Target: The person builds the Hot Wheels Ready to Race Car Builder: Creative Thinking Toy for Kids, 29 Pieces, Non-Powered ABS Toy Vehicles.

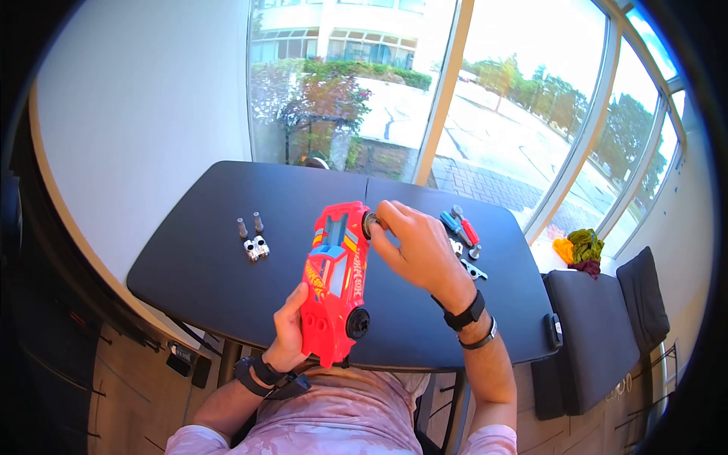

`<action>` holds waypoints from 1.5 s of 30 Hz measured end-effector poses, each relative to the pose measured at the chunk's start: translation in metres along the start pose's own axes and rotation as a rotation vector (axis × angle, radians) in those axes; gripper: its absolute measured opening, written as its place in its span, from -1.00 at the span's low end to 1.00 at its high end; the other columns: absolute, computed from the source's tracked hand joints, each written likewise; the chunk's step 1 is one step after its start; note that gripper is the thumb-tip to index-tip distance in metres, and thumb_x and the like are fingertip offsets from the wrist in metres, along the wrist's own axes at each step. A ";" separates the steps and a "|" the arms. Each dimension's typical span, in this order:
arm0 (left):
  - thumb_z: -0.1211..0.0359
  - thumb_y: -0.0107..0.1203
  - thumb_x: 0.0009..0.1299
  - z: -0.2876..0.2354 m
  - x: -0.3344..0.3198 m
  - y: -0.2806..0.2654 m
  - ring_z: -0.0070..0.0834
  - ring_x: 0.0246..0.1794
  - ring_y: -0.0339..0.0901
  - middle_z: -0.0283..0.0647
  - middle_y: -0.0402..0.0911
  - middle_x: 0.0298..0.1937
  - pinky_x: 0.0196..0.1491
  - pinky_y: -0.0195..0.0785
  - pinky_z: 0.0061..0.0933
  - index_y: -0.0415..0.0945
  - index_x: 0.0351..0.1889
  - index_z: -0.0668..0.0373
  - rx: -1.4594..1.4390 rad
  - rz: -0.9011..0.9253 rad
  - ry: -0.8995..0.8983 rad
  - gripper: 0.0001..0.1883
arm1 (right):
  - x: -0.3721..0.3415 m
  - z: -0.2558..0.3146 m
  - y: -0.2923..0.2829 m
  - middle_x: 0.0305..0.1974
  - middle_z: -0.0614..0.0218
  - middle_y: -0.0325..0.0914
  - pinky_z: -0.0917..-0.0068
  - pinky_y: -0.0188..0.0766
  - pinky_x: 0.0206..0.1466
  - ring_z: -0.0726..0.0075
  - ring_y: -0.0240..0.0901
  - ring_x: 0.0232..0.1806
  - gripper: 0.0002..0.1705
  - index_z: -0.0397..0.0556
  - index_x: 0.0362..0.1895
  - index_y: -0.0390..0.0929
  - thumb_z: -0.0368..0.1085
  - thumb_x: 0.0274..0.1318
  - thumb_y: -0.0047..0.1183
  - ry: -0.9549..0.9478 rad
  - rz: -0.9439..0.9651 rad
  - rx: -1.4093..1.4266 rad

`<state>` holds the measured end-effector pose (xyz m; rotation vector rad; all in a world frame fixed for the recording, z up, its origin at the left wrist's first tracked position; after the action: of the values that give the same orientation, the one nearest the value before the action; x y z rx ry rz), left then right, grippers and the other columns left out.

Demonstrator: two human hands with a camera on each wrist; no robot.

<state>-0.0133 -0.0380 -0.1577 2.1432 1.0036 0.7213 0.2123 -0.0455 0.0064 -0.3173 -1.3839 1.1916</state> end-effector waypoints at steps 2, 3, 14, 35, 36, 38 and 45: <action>0.03 -0.07 0.84 -0.005 -0.001 0.004 -0.20 0.37 0.77 0.06 0.67 0.47 0.40 0.67 -0.15 0.26 0.70 0.30 -0.040 0.021 -0.010 -0.34 | 0.001 -0.008 -0.001 -0.24 0.01 0.66 -0.08 0.50 -0.19 -0.33 0.64 -0.23 -0.73 -0.13 -0.14 0.48 -0.18 0.50 0.18 0.085 0.087 -0.068; 0.03 -0.07 0.84 -0.005 -0.001 0.002 -0.19 0.37 0.77 0.06 0.67 0.47 0.40 0.67 -0.15 0.26 0.70 0.30 -0.028 0.020 0.000 -0.34 | 0.002 -0.011 -0.001 -0.24 0.02 0.66 -0.08 0.50 -0.19 -0.33 0.64 -0.23 -0.73 -0.13 -0.13 0.48 -0.18 0.49 0.19 0.125 0.131 -0.101; -0.08 -0.08 0.84 0.001 0.001 -0.003 -0.20 0.34 0.78 0.04 0.69 0.44 0.38 0.70 -0.10 0.33 0.65 0.25 0.020 -0.016 0.003 -0.32 | -0.001 -0.005 0.004 -0.24 0.03 0.65 -0.09 0.49 -0.20 -0.30 0.63 -0.25 -0.75 -0.13 -0.12 0.48 -0.22 0.41 0.21 -0.021 -0.001 -0.042; -0.12 -0.04 0.82 0.000 -0.003 0.005 -0.21 0.35 0.77 0.02 0.70 0.44 0.35 0.71 -0.07 0.35 0.65 0.24 -0.032 -0.026 0.000 -0.30 | -0.049 -0.015 0.009 -0.60 0.22 0.65 0.27 0.46 -0.43 0.29 0.62 -0.60 -0.31 -0.19 -0.32 0.81 0.18 0.68 0.13 0.282 0.033 0.259; -0.12 -0.04 0.83 -0.001 -0.002 0.005 -0.22 0.34 0.77 0.01 0.70 0.44 0.34 0.71 -0.08 0.34 0.65 0.22 -0.020 -0.030 0.013 -0.31 | -0.055 -0.011 0.013 -0.59 0.22 0.66 0.28 0.48 -0.43 0.30 0.64 -0.58 -0.34 -0.18 -0.27 0.82 0.18 0.68 0.14 0.287 0.034 0.262; -0.10 -0.05 0.83 0.000 -0.003 0.007 -0.23 0.33 0.78 -0.01 0.70 0.43 0.32 0.72 -0.08 0.32 0.66 0.20 0.004 -0.040 0.040 -0.32 | -0.070 0.007 0.023 -0.58 0.22 0.68 0.29 0.52 -0.40 0.31 0.69 -0.56 -0.40 -0.16 -0.14 0.82 0.16 0.68 0.14 0.356 0.043 0.329; 0.01 -0.01 0.87 0.006 -0.004 0.004 -0.35 0.45 0.67 -0.07 0.58 0.54 0.44 0.61 -0.21 0.26 0.69 0.20 0.067 -0.098 0.096 -0.38 | -0.124 0.053 0.065 0.30 0.02 0.68 0.39 0.78 -0.04 0.29 0.77 0.15 -0.23 -0.21 0.66 0.29 -0.06 0.67 0.27 0.603 0.095 0.895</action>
<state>-0.0095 -0.0456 -0.1596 2.1169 1.1906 0.7593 0.1670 -0.1378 -0.1024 -0.0800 -0.2527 1.5090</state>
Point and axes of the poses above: each hand's wrist, its own x-axis towards the middle knuckle, its own y-axis out of the palm, z = x × y, the point moved 1 cm from there along x, towards the middle knuckle
